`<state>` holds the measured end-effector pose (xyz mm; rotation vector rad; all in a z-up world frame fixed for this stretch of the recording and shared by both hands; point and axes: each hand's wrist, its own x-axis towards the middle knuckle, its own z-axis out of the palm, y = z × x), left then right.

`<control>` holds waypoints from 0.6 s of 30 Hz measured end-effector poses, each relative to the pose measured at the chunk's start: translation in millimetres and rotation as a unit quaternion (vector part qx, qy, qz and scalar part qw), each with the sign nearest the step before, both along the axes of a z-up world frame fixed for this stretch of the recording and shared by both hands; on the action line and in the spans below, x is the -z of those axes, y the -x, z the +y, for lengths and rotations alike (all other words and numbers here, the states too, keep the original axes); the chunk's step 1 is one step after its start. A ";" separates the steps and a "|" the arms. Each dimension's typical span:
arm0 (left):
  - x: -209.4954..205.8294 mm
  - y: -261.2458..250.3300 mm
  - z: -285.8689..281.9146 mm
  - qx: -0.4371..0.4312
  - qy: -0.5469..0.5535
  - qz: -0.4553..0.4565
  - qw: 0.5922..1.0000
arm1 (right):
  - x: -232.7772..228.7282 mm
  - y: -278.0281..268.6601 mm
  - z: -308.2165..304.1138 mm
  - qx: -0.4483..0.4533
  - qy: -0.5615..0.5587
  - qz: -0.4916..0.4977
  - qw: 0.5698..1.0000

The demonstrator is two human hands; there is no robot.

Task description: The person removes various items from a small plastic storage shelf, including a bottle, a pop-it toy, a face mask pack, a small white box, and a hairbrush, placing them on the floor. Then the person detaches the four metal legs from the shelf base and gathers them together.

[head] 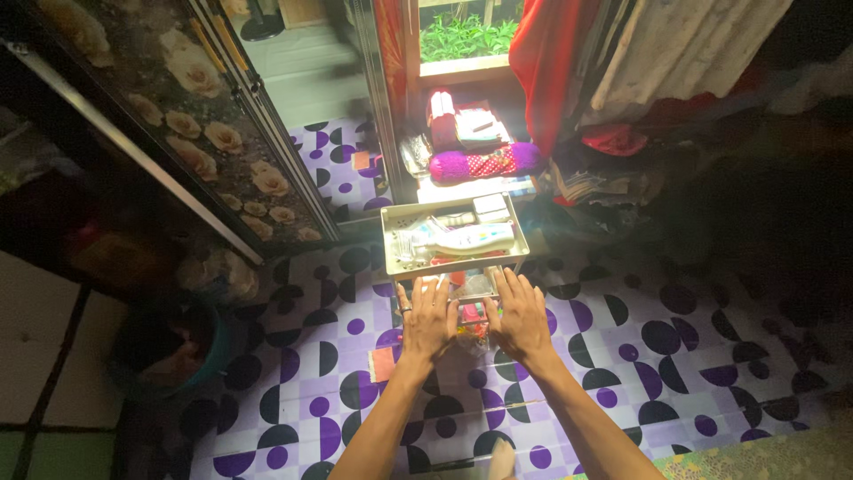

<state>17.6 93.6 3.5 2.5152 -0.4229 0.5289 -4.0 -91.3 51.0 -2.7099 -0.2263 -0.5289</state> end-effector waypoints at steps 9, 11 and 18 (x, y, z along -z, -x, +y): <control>14.0 -48.8 -20.9 -0.018 0.008 0.003 1.000 | 20.7 -62.0 -21.0 -0.020 0.005 0.028 0.999; 15.1 -63.0 -25.7 -0.025 -0.003 0.027 0.999 | 26.4 -79.2 -28.3 -0.020 0.021 0.045 0.999; 33.4 -108.3 -44.0 -0.046 -0.010 0.068 0.997 | 45.5 -135.7 -50.3 -0.050 0.039 0.051 0.997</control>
